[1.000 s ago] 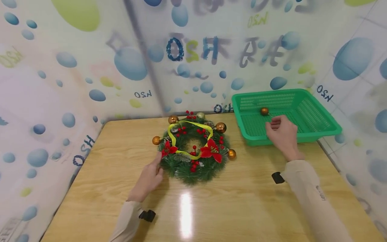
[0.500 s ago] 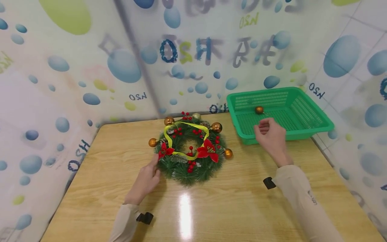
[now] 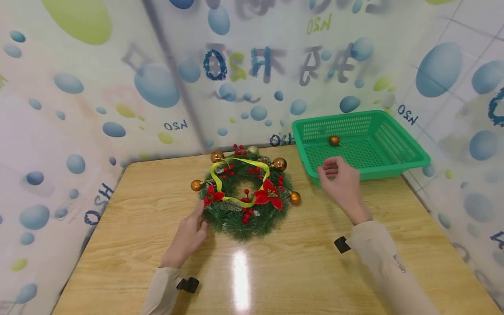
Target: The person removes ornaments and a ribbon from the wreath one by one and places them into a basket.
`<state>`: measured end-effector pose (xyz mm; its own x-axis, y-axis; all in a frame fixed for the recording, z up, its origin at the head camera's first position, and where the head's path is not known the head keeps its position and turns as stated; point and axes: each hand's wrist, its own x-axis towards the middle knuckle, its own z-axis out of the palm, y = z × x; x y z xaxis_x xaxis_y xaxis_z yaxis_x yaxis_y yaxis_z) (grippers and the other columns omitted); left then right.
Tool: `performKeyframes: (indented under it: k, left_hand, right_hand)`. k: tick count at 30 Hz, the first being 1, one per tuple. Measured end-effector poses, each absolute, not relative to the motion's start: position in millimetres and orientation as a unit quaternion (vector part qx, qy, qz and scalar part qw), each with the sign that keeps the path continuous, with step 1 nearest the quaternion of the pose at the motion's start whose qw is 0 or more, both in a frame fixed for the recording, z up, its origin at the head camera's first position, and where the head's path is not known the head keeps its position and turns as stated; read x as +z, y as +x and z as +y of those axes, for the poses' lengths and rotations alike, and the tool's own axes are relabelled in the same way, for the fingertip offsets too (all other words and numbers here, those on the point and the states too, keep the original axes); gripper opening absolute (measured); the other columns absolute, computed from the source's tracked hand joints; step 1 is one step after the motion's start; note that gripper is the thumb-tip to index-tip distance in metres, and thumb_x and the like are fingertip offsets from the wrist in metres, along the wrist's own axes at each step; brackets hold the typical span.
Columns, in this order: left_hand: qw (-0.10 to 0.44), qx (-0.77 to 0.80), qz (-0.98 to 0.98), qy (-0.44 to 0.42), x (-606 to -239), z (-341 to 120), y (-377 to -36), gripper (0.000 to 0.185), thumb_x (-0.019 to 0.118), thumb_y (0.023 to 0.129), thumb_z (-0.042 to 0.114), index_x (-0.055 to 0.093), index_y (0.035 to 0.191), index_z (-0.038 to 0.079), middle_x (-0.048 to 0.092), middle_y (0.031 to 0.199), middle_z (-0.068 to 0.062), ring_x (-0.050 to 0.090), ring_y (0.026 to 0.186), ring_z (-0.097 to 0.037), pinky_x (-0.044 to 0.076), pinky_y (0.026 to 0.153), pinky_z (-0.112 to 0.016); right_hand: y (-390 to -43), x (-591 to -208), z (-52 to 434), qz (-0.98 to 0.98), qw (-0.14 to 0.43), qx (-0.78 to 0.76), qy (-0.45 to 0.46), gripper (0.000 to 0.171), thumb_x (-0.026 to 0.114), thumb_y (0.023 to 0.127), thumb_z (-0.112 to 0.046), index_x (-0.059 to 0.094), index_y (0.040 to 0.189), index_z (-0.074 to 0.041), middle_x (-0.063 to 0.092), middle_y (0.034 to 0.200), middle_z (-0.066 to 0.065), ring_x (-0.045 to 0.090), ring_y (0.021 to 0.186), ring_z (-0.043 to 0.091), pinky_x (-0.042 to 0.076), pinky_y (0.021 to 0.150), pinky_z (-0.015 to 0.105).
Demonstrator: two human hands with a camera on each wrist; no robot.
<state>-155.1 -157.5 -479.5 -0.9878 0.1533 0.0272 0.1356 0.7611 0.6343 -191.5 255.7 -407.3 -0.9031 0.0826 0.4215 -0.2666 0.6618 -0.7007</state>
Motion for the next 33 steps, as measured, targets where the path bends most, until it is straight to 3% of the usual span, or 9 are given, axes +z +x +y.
performKeyframes:
  k: [8,23,33]
  left_hand:
    - [0.006,0.331,0.94,0.081,-480.6,-158.2,-154.7,0.072,0.05,0.095,0.002,0.018,0.159,-0.003,0.016,0.167,-0.022,0.037,0.044,-0.006,0.047,0.052,-0.022]
    - [0.014,0.333,0.939,0.081,-479.4,-157.5,-154.1,0.071,0.049,0.095,0.001,0.018,0.159,-0.003,0.013,0.167,-0.023,0.037,0.044,-0.006,0.047,0.052,-0.021]
    - [0.01,0.333,0.939,0.083,-479.6,-157.7,-155.3,0.071,0.048,0.095,0.0,0.018,0.159,-0.003,0.014,0.167,-0.023,0.038,0.044,-0.007,0.047,0.051,-0.021]
  right_hand:
    - [-188.2,-415.8,250.7,-0.884,0.201,0.42,0.045,0.028,0.063,0.098,-0.02,0.065,0.113,0.003,0.073,0.104,0.021,0.052,0.08,-0.019,0.045,0.072,-0.001]
    - [-183.3,-435.9,237.2,-0.889,0.163,0.424,0.055,0.024,0.064,0.098,-0.015,0.067,0.113,0.004,0.073,0.103,0.02,0.07,0.09,0.03,0.046,0.073,0.001]
    - [-184.9,-450.3,225.9,-0.9,0.112,0.417,0.063,0.02,0.063,0.097,-0.012,0.068,0.11,0.003,0.073,0.102,0.018,0.072,0.09,0.03,0.055,0.073,0.014]
